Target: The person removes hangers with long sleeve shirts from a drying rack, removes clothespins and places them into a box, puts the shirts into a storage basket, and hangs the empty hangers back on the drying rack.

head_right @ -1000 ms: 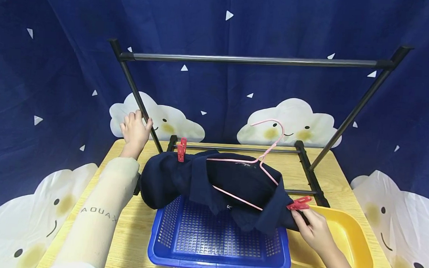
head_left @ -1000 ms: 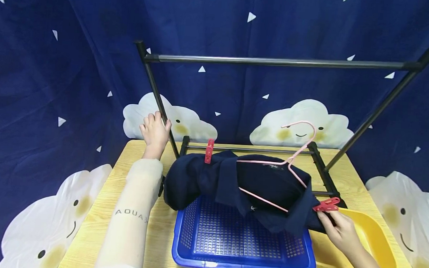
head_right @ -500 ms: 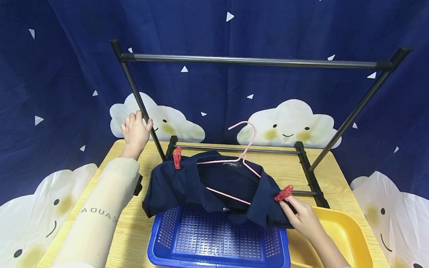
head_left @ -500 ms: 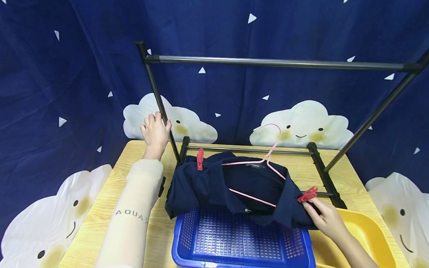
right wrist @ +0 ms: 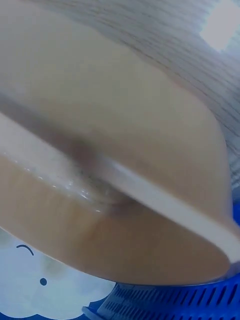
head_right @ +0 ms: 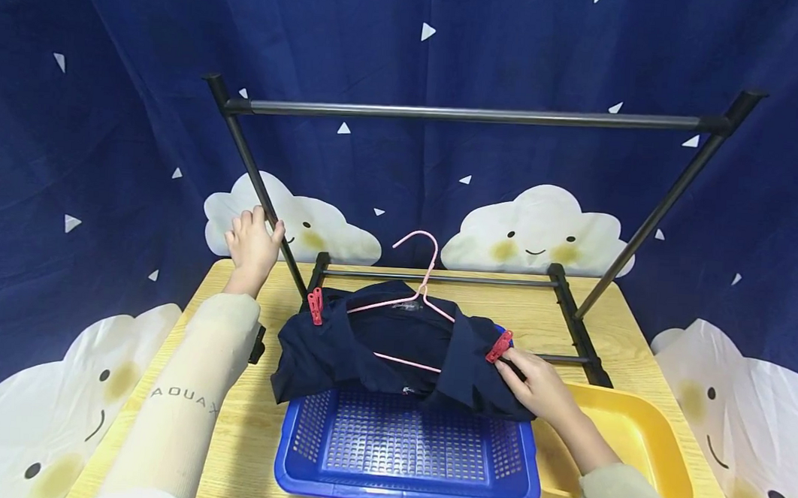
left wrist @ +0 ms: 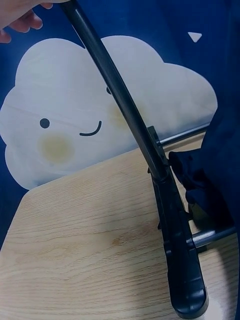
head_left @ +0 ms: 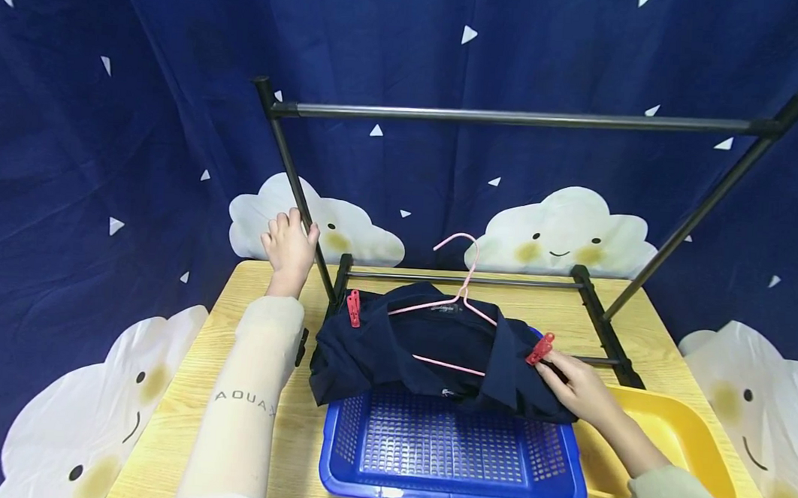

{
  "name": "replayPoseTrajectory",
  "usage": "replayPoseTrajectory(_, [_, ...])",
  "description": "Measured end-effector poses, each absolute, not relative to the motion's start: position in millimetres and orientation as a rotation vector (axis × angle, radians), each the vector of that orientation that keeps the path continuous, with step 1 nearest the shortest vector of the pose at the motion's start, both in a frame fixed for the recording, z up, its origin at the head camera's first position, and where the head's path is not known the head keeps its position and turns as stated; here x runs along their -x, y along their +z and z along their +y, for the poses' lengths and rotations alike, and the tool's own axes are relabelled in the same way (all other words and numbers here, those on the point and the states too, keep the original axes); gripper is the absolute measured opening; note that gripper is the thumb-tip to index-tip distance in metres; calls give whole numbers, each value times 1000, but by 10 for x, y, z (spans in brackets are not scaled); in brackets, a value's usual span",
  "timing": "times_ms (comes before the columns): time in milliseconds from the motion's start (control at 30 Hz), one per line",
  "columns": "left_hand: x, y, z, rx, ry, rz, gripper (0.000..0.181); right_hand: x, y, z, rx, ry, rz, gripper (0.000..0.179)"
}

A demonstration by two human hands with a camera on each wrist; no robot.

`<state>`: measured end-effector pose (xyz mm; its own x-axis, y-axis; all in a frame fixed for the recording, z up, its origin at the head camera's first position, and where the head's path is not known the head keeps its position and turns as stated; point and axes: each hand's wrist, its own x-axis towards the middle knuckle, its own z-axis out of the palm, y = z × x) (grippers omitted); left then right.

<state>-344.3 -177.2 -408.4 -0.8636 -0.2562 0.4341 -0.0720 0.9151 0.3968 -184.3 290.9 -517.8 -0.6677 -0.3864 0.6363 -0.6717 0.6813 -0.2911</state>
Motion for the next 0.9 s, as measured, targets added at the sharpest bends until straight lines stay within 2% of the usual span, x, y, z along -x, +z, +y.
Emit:
replayPoseTrajectory(300, [3444, -4077, -1765, -247, -515, -2594, 35, 1978, -5214, 2815, -957, 669, -2302, 4])
replayPoseTrajectory(733, [3445, -4072, -1757, -270, -497, -2616, 38, 2062, -5261, 2761, -922, 463, -2277, 35])
replayPoseTrajectory(900, [3430, -4060, -1750, -280, -505, -2615, 39, 2051, -5253, 2741, -895, 375, -2282, 40])
